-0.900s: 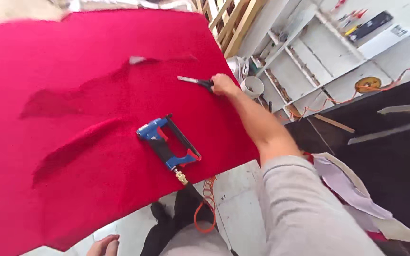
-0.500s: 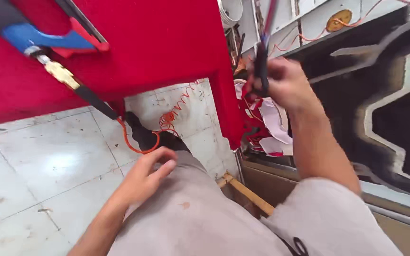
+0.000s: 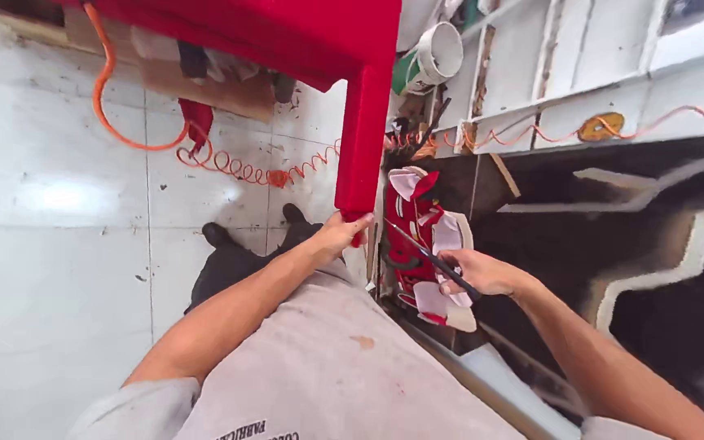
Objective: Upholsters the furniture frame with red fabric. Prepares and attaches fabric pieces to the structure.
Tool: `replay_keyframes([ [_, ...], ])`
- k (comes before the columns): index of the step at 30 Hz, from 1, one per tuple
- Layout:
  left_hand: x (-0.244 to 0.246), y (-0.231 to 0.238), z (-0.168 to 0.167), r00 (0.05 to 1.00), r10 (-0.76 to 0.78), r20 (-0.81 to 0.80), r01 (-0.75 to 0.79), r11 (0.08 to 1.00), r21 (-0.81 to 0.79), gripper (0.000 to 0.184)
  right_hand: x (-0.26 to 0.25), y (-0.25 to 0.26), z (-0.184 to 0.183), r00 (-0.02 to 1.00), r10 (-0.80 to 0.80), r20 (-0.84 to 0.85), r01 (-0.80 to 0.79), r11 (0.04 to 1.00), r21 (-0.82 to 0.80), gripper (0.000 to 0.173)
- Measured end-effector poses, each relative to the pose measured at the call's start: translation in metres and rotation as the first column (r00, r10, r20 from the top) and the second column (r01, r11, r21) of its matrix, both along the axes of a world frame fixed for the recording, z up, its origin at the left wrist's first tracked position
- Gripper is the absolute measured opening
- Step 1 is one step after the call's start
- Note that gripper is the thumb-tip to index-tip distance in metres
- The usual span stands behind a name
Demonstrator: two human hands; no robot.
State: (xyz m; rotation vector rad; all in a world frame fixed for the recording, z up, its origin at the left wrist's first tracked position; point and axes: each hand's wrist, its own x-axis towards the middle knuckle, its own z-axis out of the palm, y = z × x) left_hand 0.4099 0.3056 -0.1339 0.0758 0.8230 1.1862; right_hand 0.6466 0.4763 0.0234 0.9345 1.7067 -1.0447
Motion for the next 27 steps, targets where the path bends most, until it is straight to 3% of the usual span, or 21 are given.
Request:
replay_keyframes([
  [3, 0.013, -0.01, -0.004, 0.937, 0.106, -0.333, -0.11, 0.994, 0.006, 0.026, -0.002, 0.049, -0.034, 0.99, 0.142, -0.018, -0.143, 0.983, -0.115, 0.058],
  [6, 0.028, -0.026, -0.009, 0.722, 0.067, -0.689, -0.119, 0.993, -0.028, 0.037, -0.013, 0.072, -0.07, 0.955, 0.281, -0.091, -0.295, 0.925, -0.241, 0.062],
  [8, 0.039, -0.025, -0.012, 0.59, 0.101, -0.801, -0.199, 0.98, -0.024, 0.04, -0.027, 0.079, -0.089, 0.93, 0.328, -0.163, -0.362, 0.89, -0.275, 0.067],
  [12, 0.047, -0.022, -0.021, 0.52, 0.199, -0.831, -0.302, 0.953, 0.04, 0.04, -0.056, 0.078, -0.115, 0.896, 0.371, -0.245, -0.433, 0.853, -0.29, 0.06],
  [18, 0.053, -0.021, -0.033, 0.611, 0.342, -0.714, -0.379, 0.918, 0.116, 0.036, -0.099, 0.074, -0.137, 0.839, 0.425, -0.341, -0.518, 0.816, -0.258, 0.06],
  [22, 0.06, -0.019, -0.036, 0.608, 0.416, -0.676, -0.439, 0.886, 0.151, 0.034, -0.112, 0.061, -0.158, 0.843, 0.36, -0.4, -0.493, 0.813, -0.31, 0.068],
  [25, 0.062, -0.018, -0.037, 0.569, 0.432, -0.7, -0.458, 0.873, 0.167, 0.034, -0.109, 0.055, -0.168, 0.813, 0.329, -0.481, -0.487, 0.837, -0.251, 0.04],
  [27, 0.062, -0.017, -0.039, 0.551, 0.441, -0.708, -0.456, 0.87, 0.188, 0.034, -0.103, 0.057, -0.17, 0.796, 0.327, -0.509, -0.478, 0.856, -0.197, 0.033],
])
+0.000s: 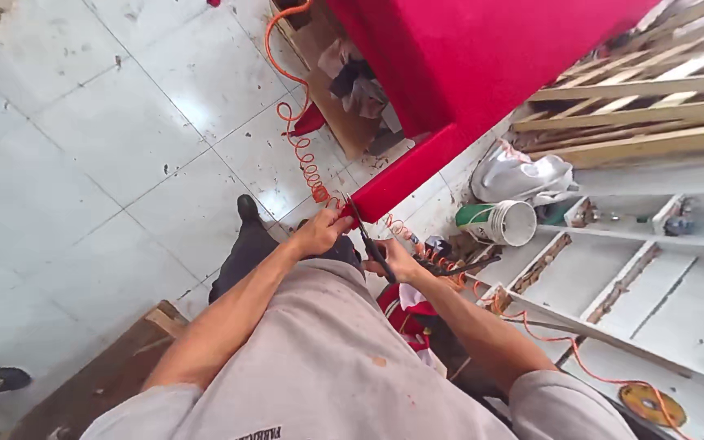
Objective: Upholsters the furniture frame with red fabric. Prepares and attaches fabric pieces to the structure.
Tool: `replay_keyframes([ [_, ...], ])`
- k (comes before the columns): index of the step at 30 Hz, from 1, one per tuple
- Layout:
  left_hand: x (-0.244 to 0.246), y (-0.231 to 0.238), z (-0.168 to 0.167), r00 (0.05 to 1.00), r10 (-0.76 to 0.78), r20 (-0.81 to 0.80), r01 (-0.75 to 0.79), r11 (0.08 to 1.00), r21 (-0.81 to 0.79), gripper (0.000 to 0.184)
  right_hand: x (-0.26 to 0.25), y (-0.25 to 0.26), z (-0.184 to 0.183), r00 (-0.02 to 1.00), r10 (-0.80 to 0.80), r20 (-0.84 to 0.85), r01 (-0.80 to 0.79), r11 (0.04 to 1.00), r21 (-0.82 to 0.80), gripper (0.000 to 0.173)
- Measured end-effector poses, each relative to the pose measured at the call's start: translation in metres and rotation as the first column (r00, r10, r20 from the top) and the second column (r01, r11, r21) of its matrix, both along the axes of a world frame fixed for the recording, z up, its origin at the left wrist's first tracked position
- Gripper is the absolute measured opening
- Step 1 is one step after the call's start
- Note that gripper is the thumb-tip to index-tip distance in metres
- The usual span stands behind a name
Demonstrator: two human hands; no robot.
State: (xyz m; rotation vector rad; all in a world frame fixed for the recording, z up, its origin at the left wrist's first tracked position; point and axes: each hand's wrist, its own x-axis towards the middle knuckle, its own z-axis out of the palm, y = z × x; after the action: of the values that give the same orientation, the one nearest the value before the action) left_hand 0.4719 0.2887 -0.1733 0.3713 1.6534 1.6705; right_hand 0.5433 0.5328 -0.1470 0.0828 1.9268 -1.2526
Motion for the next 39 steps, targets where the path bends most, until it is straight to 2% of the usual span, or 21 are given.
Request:
replay_keyframes([
  [5, -0.002, -0.002, 0.001, 0.995, -0.041, -0.087, 0.04, 0.999, -0.009, 0.035, 0.011, 0.004, 0.007, 0.998, -0.059, 0.023, 0.058, 0.998, 0.027, 0.029],
  [7, -0.002, -0.004, 0.002, 0.983, -0.058, -0.175, 0.049, 0.997, -0.053, 0.037, 0.005, 0.005, 0.011, 0.995, -0.05, 0.082, 0.054, 0.997, -0.05, 0.032],
  [10, -0.003, -0.008, 0.007, 0.951, -0.108, -0.289, 0.074, 0.989, -0.126, 0.043, -0.011, -0.002, 0.016, 0.991, -0.02, 0.129, 0.041, 0.986, -0.164, 0.046],
  [11, -0.005, -0.01, 0.008, 0.94, -0.121, -0.319, 0.078, 0.986, -0.145, 0.044, -0.013, -0.006, 0.016, 0.99, -0.034, 0.136, 0.058, 0.983, -0.172, 0.045],
  [15, -0.002, -0.015, 0.005, 0.922, -0.148, -0.357, 0.079, 0.977, -0.2, 0.044, 0.0, -0.013, 0.019, 0.973, -0.135, 0.186, 0.156, 0.982, -0.104, 0.033],
  [17, 0.006, -0.027, -0.001, 0.927, -0.172, -0.334, 0.087, 0.963, -0.254, 0.045, 0.01, -0.013, 0.021, 0.98, -0.105, 0.167, 0.12, 0.99, -0.077, 0.034],
  [19, 0.018, -0.043, -0.001, 0.94, -0.132, -0.314, 0.037, 0.956, -0.29, 0.044, 0.014, -0.005, 0.018, 0.987, 0.014, 0.16, 0.002, 0.995, -0.098, 0.044],
  [22, 0.034, -0.073, -0.004, 0.974, 0.018, -0.227, -0.093, 0.941, -0.325, 0.044, 0.019, 0.008, 0.019, 0.974, 0.154, 0.164, -0.133, 0.982, -0.132, 0.054],
  [26, 0.041, -0.096, -0.011, 0.986, 0.081, -0.144, -0.125, 0.935, -0.332, 0.047, 0.009, 0.008, 0.027, 0.977, 0.085, 0.195, -0.042, 0.976, -0.214, 0.069],
  [27, 0.04, -0.095, -0.008, 0.987, 0.09, -0.133, -0.127, 0.942, -0.31, 0.043, 0.004, 0.005, 0.028, 0.976, 0.093, 0.195, -0.053, 0.979, -0.198, 0.07],
  [29, 0.041, -0.093, 0.002, 0.989, 0.134, -0.069, -0.148, 0.948, -0.282, 0.04, -0.005, -0.005, 0.035, 0.968, 0.203, 0.149, -0.188, 0.976, -0.109, 0.065],
  [31, 0.033, -0.094, 0.014, 0.966, 0.258, 0.001, -0.249, 0.933, -0.258, 0.036, -0.013, -0.011, 0.066, 0.94, 0.325, 0.101, -0.321, 0.945, -0.061, 0.057],
  [32, 0.025, -0.094, 0.019, 0.935, 0.355, 0.017, -0.341, 0.911, -0.233, 0.033, -0.021, -0.008, 0.088, 0.942, 0.332, 0.042, -0.329, 0.942, -0.072, 0.059],
  [34, 0.011, -0.1, 0.025, 0.864, 0.499, 0.066, -0.479, 0.855, -0.197, 0.032, -0.046, 0.011, 0.13, 0.959, 0.194, -0.206, -0.213, 0.974, -0.073, 0.069],
  [35, 0.005, -0.106, 0.028, 0.853, 0.517, 0.076, -0.493, 0.844, -0.211, 0.034, -0.067, 0.023, 0.143, 0.931, 0.092, -0.354, -0.1, 0.995, -0.003, 0.069],
  [36, -0.003, -0.109, 0.032, 0.855, 0.513, 0.079, -0.483, 0.842, -0.239, 0.035, -0.095, 0.034, 0.151, 0.88, 0.023, -0.474, 0.055, 0.987, 0.151, 0.067],
  [37, -0.013, -0.109, 0.038, 0.87, 0.486, 0.076, -0.451, 0.85, -0.271, 0.037, -0.13, 0.043, 0.153, 0.837, 0.001, -0.548, 0.229, 0.908, 0.351, 0.065],
  [38, -0.023, -0.102, 0.047, 0.893, 0.445, 0.063, -0.409, 0.862, -0.299, 0.038, -0.166, 0.053, 0.15, 0.813, -0.006, -0.582, 0.367, 0.781, 0.505, 0.063],
  [39, -0.033, -0.091, 0.06, 0.917, 0.397, 0.033, -0.368, 0.877, -0.31, 0.036, -0.198, 0.063, 0.144, 0.803, -0.032, -0.595, 0.453, 0.682, 0.574, 0.06],
])
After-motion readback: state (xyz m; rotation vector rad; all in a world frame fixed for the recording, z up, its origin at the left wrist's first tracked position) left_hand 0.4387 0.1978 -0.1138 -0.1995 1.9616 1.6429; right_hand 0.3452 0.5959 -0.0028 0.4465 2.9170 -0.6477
